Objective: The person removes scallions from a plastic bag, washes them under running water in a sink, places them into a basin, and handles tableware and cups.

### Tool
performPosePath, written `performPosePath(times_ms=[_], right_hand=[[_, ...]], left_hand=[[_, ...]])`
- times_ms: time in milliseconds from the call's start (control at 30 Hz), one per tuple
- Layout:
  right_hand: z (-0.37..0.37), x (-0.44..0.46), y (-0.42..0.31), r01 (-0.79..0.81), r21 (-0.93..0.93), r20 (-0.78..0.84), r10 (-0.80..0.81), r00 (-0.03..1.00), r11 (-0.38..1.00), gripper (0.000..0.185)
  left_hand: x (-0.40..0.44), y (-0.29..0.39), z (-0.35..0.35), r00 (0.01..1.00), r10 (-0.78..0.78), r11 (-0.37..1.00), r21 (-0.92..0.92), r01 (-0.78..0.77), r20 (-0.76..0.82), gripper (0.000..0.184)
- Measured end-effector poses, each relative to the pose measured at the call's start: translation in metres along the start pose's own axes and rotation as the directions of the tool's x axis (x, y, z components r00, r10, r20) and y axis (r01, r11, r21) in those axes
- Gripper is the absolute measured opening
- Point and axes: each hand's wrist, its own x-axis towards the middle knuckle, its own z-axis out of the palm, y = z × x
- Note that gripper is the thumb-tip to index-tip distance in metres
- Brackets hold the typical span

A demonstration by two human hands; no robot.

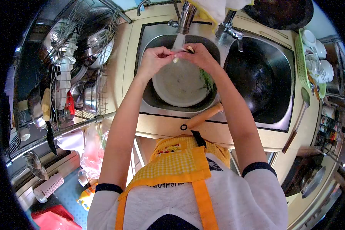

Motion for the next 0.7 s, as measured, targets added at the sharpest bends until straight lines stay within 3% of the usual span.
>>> performPosePath(times_ms=[167,367,700], right_hand=[[0.002,-0.003,-0.004,0.066,0.055,-0.007,-0.066,0.998,0.996,0.019],[0.002,0.001,0.005,0.006,0.196,0.026,-0.012,1.0,0.981,0.015],[0.006,0.0,0.005,-0.005,0.285,0.054,-0.01,0.998,0.959,0.02]], left_hand=[[-0.003,-0.004,0.006,0.999,-0.034,0.957,-0.289,0.021,-0.04,0.008],[-0.008,0.0,0.012,0.99,-0.104,0.907,-0.416,0.055,-0.095,0.004],[-0.016,-0.003,0.025,0.955,-0.277,0.701,-0.702,0.128,-0.103,0.004]])
